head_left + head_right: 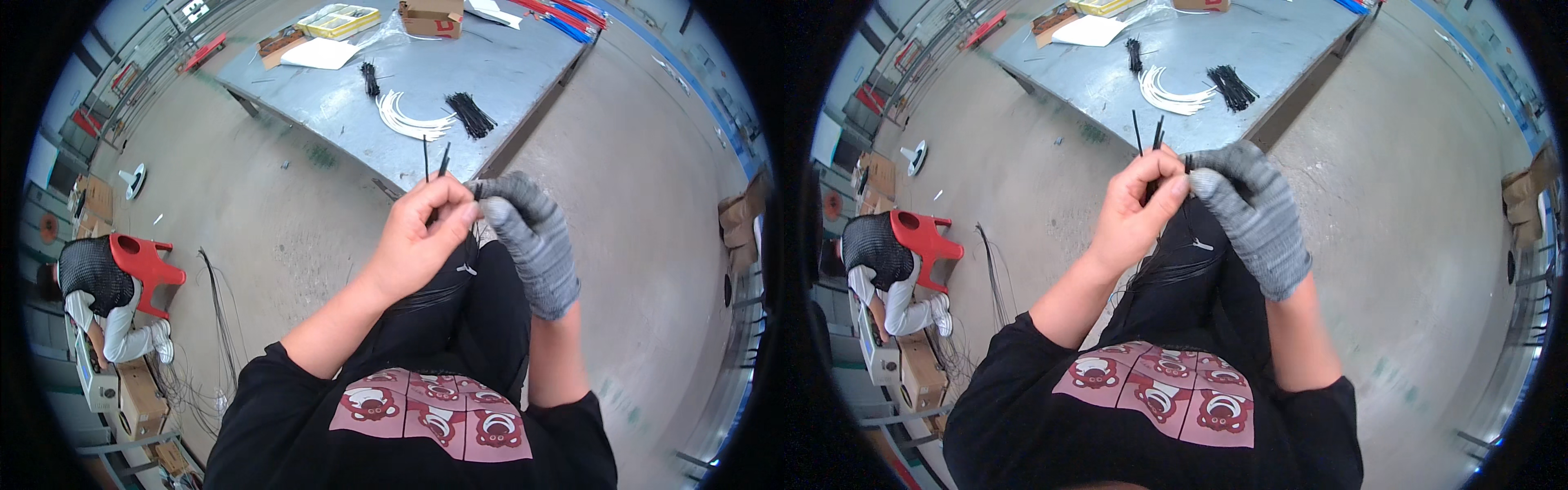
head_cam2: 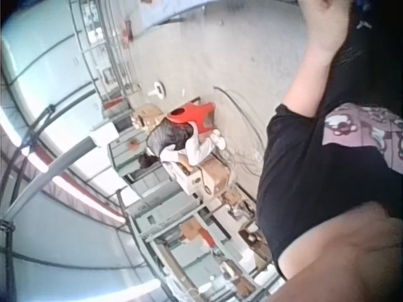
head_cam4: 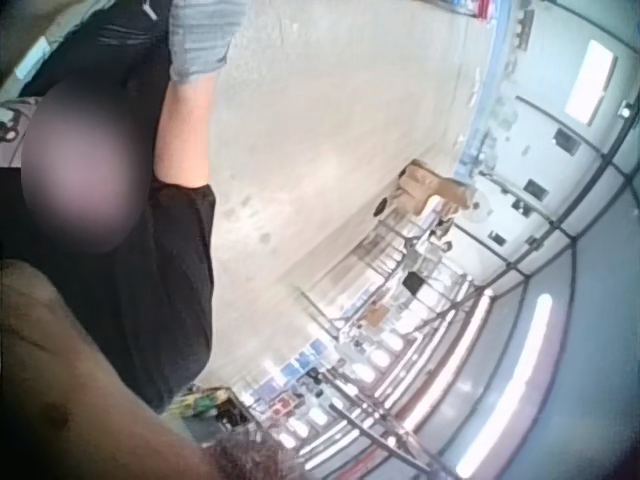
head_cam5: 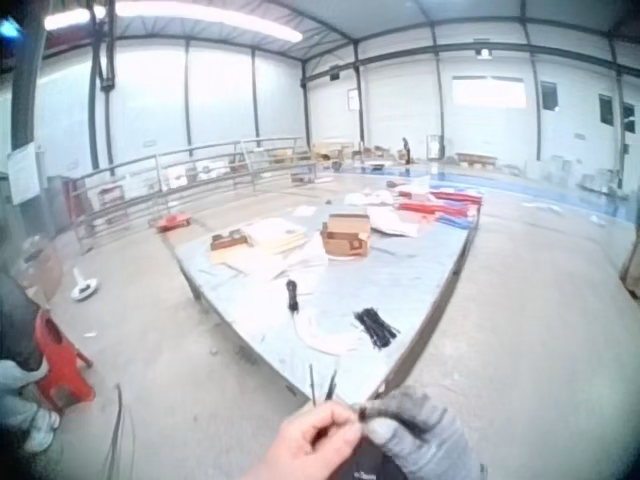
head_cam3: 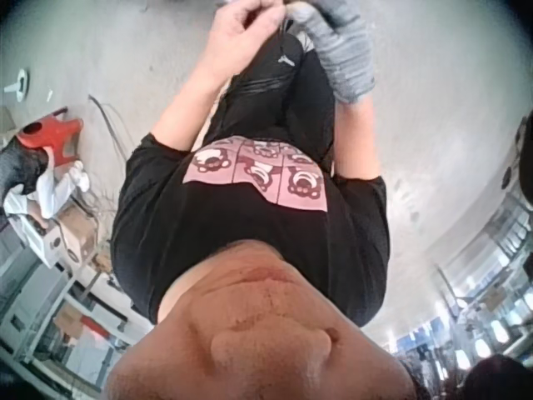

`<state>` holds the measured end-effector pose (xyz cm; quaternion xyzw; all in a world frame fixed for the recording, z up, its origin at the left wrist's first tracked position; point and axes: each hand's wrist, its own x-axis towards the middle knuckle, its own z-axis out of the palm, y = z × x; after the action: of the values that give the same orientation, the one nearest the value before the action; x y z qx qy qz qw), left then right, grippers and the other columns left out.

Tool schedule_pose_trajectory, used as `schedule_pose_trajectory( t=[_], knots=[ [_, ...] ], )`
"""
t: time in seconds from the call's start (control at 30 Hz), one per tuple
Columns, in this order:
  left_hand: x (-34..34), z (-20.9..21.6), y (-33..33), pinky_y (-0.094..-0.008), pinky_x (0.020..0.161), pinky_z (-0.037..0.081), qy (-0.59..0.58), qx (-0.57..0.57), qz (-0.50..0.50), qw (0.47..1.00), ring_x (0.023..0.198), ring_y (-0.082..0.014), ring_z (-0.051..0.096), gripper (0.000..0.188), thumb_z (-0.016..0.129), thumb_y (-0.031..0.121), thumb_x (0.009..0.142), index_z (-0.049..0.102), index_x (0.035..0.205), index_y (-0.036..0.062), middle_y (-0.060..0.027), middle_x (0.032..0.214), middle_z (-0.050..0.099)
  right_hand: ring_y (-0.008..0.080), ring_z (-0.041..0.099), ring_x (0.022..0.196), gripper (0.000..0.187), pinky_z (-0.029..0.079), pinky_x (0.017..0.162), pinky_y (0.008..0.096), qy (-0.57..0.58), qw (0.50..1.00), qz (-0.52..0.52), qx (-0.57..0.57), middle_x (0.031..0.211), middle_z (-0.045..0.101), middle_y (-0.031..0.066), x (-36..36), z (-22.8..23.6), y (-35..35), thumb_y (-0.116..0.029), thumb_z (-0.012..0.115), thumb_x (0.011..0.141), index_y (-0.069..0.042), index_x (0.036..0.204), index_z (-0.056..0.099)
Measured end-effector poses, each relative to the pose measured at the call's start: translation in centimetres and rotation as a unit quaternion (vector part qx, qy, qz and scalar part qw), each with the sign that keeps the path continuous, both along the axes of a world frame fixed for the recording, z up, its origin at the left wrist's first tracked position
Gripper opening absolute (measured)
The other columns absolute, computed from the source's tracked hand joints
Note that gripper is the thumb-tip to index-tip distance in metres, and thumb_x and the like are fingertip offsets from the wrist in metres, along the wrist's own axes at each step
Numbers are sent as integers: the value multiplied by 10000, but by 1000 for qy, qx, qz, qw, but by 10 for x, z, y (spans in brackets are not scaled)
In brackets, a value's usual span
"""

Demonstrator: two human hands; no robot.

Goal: The person sits on the floor and repeatedly inserts black wires into white plastic sleeves. They handle the wires and sleeves by hand, pulling the wires through the sleeves and occasionally gathering the wires into a bundle.

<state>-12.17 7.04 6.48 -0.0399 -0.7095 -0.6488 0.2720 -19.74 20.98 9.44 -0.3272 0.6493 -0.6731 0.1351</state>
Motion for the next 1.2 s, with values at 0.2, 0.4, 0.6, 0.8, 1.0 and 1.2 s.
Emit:
schedule_pose_trajectory(
  t=[0.2,0.4,0.6,0.8,1.0,1.2],
  knots=[
    [3,3,0,-220,532,309,-4,-91,-5,996,572,-53,350,66,578,53,823,541,794,7,-13,738,426,71,548,711,110,468,658,222,-26,995,93,20,771,606,22,-15,15,3,-84,658,823,-5,870,599],
    [0,-4,-3,-182,509,322,69,-62,50,994,574,-35,352,206,371,109,972,401,1167,52,-74,957,522,75,551,615,101,475,562,218,-67,998,15,9,754,602,39,-14,33,5,-86,596,864,-8,922,570],
    [-5,-3,0,-189,499,307,97,-36,31,994,548,-46,352,437,340,137,983,143,1372,103,-82,783,526,76,553,556,141,469,500,200,-145,986,79,1,738,593,47,-28,18,-10,-113,584,878,-9,967,549],
    [-6,14,10,-191,508,307,40,-36,47,997,567,-59,370,659,365,148,975,-90,1452,126,-40,746,499,84,572,586,127,468,530,208,-127,986,102,-17,727,632,47,-28,20,-20,-76,630,836,11,929,628],
    [-6,5,10,-179,504,313,-5,-5,73,997,566,-36,361,432,373,165,986,233,1356,-7,-32,744,528,67,546,566,86,439,515,199,-85,993,78,11,693,615,25,-26,20,-20,-75,617,839,4,870,634],
    [-7,11,14,-248,490,383,-44,17,63,997,506,-88,455,177,376,155,983,416,908,0,-51,652,589,48,516,579,78,421,527,200,-40,999,6,9,675,593,13,-21,15,-24,-67,599,837,6,844,627]
  ],
)
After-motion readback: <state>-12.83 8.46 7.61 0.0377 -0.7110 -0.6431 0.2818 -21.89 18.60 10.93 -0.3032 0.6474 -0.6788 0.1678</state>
